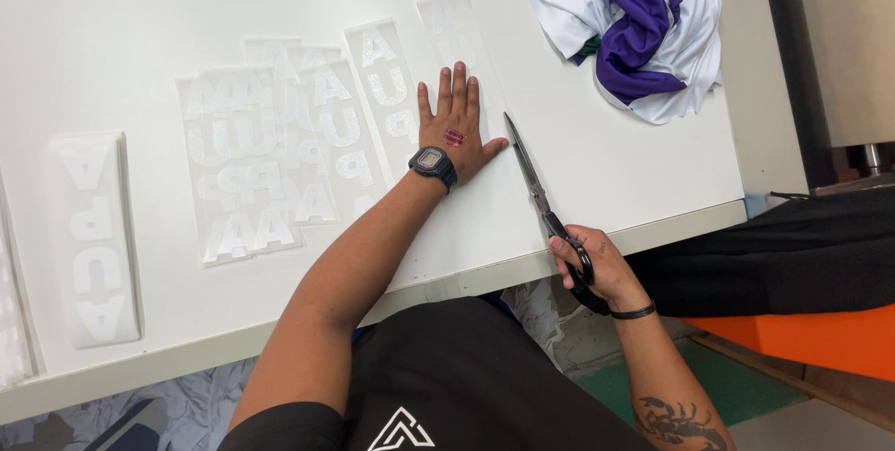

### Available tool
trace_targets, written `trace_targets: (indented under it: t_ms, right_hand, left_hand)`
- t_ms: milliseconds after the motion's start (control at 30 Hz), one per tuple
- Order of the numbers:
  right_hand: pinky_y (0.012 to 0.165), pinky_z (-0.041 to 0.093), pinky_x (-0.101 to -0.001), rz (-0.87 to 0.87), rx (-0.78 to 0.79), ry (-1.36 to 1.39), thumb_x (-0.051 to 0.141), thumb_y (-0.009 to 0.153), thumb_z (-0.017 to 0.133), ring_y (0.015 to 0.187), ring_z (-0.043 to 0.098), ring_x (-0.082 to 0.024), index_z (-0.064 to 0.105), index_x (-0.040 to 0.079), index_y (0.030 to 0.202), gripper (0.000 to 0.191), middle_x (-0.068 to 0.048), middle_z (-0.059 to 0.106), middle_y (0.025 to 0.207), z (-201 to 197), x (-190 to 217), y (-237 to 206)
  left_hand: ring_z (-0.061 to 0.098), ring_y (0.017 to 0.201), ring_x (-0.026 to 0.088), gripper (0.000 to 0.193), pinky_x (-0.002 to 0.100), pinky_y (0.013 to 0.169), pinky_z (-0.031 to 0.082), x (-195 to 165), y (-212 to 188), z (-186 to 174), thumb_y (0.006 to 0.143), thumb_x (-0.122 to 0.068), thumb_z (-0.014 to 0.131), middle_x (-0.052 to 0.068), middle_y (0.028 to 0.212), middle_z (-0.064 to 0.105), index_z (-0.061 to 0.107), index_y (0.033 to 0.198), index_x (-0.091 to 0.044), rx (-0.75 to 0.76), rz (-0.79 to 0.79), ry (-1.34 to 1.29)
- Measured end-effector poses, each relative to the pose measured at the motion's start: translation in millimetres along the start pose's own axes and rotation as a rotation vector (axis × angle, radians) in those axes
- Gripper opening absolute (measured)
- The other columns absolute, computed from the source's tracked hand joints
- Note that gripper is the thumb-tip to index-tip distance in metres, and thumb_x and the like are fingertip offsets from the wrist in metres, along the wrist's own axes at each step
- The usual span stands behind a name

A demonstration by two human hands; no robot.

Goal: The person uses shears to cut a sheet of white letter stickers into vertical strips on a white table. They repeatedly trim the edges, separate the strips, and fold them. The cut pieces are stacked on the table.

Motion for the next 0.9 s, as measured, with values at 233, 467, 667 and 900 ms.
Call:
trace_targets:
  t_ms: [233, 467, 667, 900]
  right_hand:
    - [0.037, 0.043, -0.0214, 0.006, -0.003, 0.019, 0.043, 0.089, 0.069, 0.040, 0.055, -0.009, 0.063, 0.003, 0.083, 0.041, -0.001, 0.058, 0.055, 3.5, 10.2, 16.3]
    - [0.039, 0.043, -0.0203, -0.070, 0.032, 0.015, 0.046, 0.092, 0.067, 0.041, 0.054, -0.008, 0.062, 0.003, 0.084, 0.044, -0.001, 0.059, 0.056, 7.0, 28.8, 39.9]
    - [0.038, 0.042, -0.0200, -0.026, 0.009, 0.060, 0.048, 0.089, 0.070, 0.040, 0.054, -0.008, 0.062, 0.004, 0.082, 0.045, -0.001, 0.058, 0.057, 5.6, 42.0, 59.6]
    - [0.036, 0.042, -0.0212, -0.043, -0.004, 0.058, 0.049, 0.086, 0.073, 0.039, 0.054, -0.010, 0.063, 0.004, 0.083, 0.046, -0.002, 0.058, 0.055, 9.2, 62.3, 78.5]
  left_hand:
    - [-0.011, 0.154, 0.033, 0.107, 0.060, 0.120, -0.007, -0.1, 1.7, 1.1, 0.089, -0.076, 0.041, 0.018, 0.168, -0.006, 0.005, 0.160, -0.006, 0.006, -0.003, 0.009]
    - [-0.011, 0.154, 0.033, 0.107, 0.060, 0.121, -0.006, 1.1, 1.0, 1.1, 0.090, -0.077, 0.040, 0.019, 0.168, -0.006, 0.005, 0.160, -0.005, -0.006, 0.005, 0.014]
    - [-0.010, 0.154, 0.033, 0.107, 0.060, 0.121, -0.004, 1.3, 0.1, -0.6, 0.090, -0.077, 0.040, 0.018, 0.168, -0.006, 0.005, 0.161, -0.005, -0.009, 0.011, 0.020]
    - [-0.009, 0.154, 0.033, 0.107, 0.060, 0.121, -0.003, 1.2, -0.8, -2.9, 0.090, -0.077, 0.039, 0.019, 0.168, -0.005, 0.005, 0.160, -0.005, -0.021, 0.015, 0.029]
Point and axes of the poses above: each hand's wrist, its own y-axis towards the middle knuckle, its own z-axis out of the palm, x = y × z, the point moved 6 cm from there along y, towards the middle knuckle
